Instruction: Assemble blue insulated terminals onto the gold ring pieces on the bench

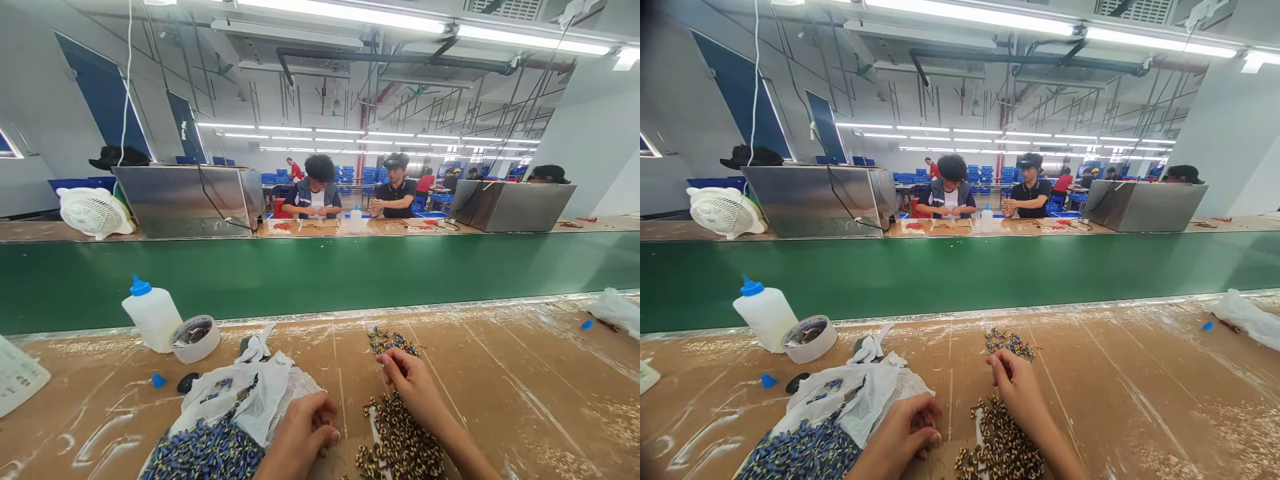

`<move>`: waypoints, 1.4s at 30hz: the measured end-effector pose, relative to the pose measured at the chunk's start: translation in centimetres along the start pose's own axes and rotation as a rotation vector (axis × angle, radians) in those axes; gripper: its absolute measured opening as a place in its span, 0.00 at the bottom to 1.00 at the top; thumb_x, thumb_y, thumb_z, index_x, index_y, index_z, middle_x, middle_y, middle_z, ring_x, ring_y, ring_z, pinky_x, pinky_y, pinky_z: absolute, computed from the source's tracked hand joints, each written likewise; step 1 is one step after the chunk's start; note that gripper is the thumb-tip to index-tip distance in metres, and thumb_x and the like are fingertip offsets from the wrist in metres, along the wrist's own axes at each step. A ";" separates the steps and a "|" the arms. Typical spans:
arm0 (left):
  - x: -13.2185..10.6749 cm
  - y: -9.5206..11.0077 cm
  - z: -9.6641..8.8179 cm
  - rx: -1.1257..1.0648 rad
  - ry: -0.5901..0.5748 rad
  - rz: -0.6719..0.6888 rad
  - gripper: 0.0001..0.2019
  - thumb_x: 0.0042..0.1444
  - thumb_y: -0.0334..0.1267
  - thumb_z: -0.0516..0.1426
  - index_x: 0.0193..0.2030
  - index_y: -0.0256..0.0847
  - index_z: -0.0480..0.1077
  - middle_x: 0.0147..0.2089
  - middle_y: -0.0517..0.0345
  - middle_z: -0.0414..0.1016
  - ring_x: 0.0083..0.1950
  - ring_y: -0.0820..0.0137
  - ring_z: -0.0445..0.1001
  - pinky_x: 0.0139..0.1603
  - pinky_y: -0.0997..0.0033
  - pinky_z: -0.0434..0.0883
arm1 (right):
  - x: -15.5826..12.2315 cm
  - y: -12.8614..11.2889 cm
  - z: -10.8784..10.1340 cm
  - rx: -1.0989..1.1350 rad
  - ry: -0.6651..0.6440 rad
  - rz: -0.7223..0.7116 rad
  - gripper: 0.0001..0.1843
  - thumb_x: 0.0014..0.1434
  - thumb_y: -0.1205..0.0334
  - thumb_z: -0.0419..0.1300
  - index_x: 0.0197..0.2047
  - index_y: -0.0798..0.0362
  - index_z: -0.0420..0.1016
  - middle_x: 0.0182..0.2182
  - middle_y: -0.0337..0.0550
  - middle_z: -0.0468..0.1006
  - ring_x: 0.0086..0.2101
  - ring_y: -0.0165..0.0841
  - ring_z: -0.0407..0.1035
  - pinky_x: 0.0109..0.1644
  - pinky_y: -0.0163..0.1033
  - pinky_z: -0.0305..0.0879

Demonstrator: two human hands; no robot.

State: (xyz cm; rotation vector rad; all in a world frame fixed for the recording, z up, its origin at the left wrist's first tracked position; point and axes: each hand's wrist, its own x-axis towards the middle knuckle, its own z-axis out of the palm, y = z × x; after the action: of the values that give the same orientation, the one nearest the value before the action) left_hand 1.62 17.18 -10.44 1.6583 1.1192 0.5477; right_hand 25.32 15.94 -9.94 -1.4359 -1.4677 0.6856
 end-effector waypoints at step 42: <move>-0.9 1.7 0.2 -0.322 -0.034 -0.013 0.10 0.50 0.37 0.57 0.37 0.33 0.71 0.22 0.60 0.71 0.22 0.72 0.70 0.27 0.72 0.68 | -2.7 -1.7 2.3 -0.003 -0.221 -0.029 0.20 0.65 0.50 0.49 0.33 0.55 0.72 0.22 0.39 0.71 0.25 0.32 0.64 0.30 0.34 0.57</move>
State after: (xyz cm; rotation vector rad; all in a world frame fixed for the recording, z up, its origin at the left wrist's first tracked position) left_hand 2.02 16.20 -8.81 1.3759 0.9604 0.6523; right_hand 22.15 13.62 -10.00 -1.3723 -1.6563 0.8449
